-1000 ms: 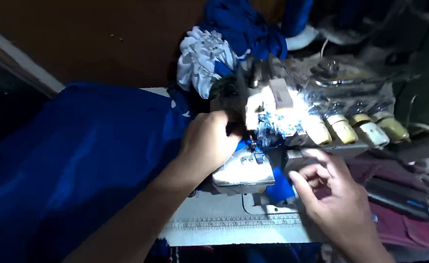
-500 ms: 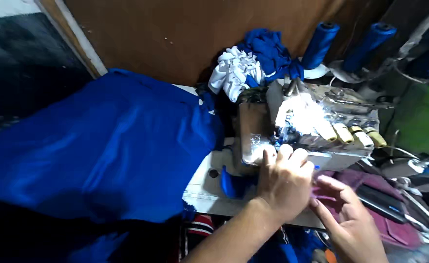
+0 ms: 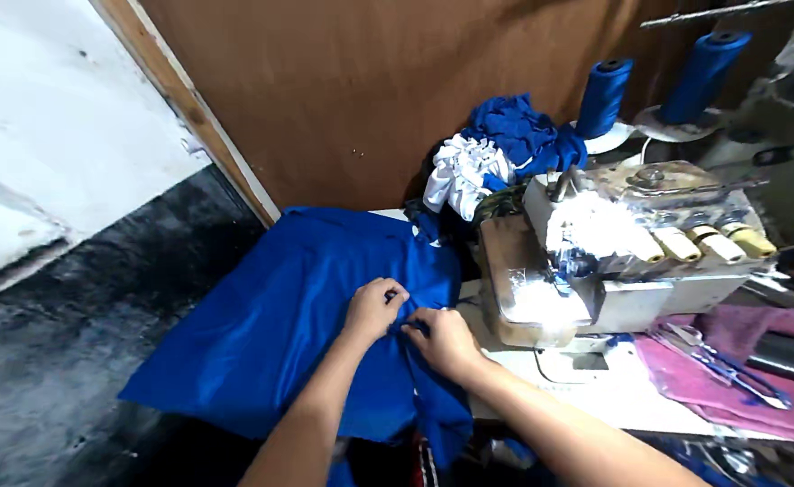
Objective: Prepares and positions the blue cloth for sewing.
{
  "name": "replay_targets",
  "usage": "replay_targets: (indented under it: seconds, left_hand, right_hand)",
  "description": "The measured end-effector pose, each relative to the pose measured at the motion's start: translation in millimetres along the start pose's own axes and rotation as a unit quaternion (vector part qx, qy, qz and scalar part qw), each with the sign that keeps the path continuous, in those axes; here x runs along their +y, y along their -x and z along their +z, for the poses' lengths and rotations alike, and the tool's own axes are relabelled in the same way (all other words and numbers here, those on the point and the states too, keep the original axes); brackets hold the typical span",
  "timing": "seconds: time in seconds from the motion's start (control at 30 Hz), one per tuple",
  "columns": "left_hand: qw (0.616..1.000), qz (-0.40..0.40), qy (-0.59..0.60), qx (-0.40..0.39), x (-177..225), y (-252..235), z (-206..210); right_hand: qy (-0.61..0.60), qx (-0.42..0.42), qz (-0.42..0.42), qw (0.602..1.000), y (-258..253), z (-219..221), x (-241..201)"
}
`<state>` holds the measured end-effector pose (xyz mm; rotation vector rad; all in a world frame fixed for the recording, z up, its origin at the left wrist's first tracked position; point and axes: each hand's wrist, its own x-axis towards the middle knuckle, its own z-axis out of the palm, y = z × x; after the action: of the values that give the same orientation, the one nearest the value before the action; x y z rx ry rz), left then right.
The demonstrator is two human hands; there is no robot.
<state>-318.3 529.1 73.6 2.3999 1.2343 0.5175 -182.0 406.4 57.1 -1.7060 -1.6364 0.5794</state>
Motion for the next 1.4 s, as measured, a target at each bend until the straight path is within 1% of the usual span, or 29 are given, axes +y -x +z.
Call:
replay_targets:
  seconds: [0.07,0.1,0.2,0.27,0.3,0.37,0.4,0.47,0.53,0.57,0.6,0.63,0.67,0.73,0.77,0.83,0.87,0.93,1.0,1.07,1.1,1.13,1.17,1.2,1.23,1.27,1.3,1.37,1.4]
  left_hand:
    - [0.999,0.010,0.015,0.044,-2,10,-21]
    - [0.997,0.022,0.010,0.077,-3,16,-36]
    - [0.981,0.079,-0.008,0.176,3,31,-89]
    - [0.966,0.113,-0.012,0.231,20,23,-116]
    - [0.958,0.136,-0.010,0.254,29,13,-124]
    - [0.945,0.178,0.028,0.273,48,-15,-129]
    - [0.940,0.202,0.055,0.270,59,-28,-125]
    - [0.925,0.262,0.106,0.255,81,-50,-108]
    - [0.906,0.323,0.155,0.227,110,-60,-80]
    - [0.897,0.348,0.170,0.211,127,-60,-64]
    - [0.896,0.362,0.166,0.196,144,-56,-46]
    - [0.904,0.364,0.129,0.185,160,-51,-28]
    - [0.916,0.352,0.063,0.180,173,-44,-11]
    - [0.943,0.294,-0.051,0.146,188,-36,25]
    - [0.956,0.253,-0.085,0.117,191,-36,40]
    - [0.981,0.173,-0.080,0.038,195,-44,55]
    - [0.984,0.163,-0.068,0.025,195,-50,57]
    - [0.979,0.196,-0.040,0.029,188,-55,56]
    - [0.970,0.238,-0.009,0.045,175,-38,42]
    - [0.959,0.273,0.019,0.068,165,7,21]
    - [0.953,0.289,0.062,0.065,158,39,17]
    - [0.949,0.291,0.120,0.025,155,73,19]
    - [0.939,0.286,0.187,-0.045,157,106,28]
    - [0.919,0.274,0.261,-0.116,161,135,42]
    - [0.897,0.255,0.320,-0.167,166,159,57]
    - [0.879,0.232,0.381,-0.170,171,176,70]
    - [0.867,0.209,0.431,-0.141,176,188,78]
    - [0.854,0.169,0.486,-0.083,183,194,71]
    - [0.845,0.158,0.506,-0.065,185,193,63]
  right_hand:
    - [0.067,-0.001,0.065,0.996,-18,12,-4]
    - [0.078,-0.003,0.088,0.993,-20,14,-6]
    - [0.068,0.011,0.090,0.994,-21,15,-2]
    - [0.001,0.036,0.029,0.999,-17,12,3]
    - [-0.052,0.061,-0.030,0.996,-12,8,5]
    - [-0.176,0.098,-0.153,0.968,1,-9,1]
    - [-0.232,0.082,-0.188,0.951,11,-22,-3]
    - [-0.305,-0.018,-0.194,0.932,37,-60,-7]
    - [-0.338,-0.157,-0.176,0.911,60,-104,-1]
    - [-0.347,-0.207,-0.174,0.898,70,-122,8]
    - [-0.338,-0.225,-0.166,0.899,81,-137,19]
    - [-0.314,-0.216,-0.150,0.912,96,-149,32]
    - [-0.276,-0.185,-0.127,0.935,115,-159,45]
    - [-0.199,-0.112,-0.056,0.972,156,-165,70]
    - [-0.171,-0.086,-0.010,0.981,172,-161,83]
    - [-0.140,-0.038,0.069,0.987,191,-143,100]
    - [-0.135,-0.004,0.086,0.987,194,-133,104]
    - [-0.112,0.068,0.083,0.988,192,-123,109]
    - [-0.061,0.140,0.055,0.987,196,-121,113]
    - [-0.017,0.205,0.003,0.979,208,-125,115]
    - [-0.016,0.208,-0.026,0.978,217,-131,112]
    - [-0.034,0.193,-0.061,0.979,225,-138,104]
    - [-0.068,0.161,-0.098,0.980,230,-145,93]
    - [-0.111,0.122,-0.132,0.977,231,-150,79]
    - [-0.142,0.094,-0.158,0.973,230,-152,65]
    - [-0.155,0.085,-0.171,0.969,226,-150,55]
    - [-0.158,0.089,-0.167,0.969,222,-147,48]
    - [-0.209,0.090,-0.130,0.965,218,-138,45]
    - [-0.257,0.069,-0.109,0.958,219,-135,46]
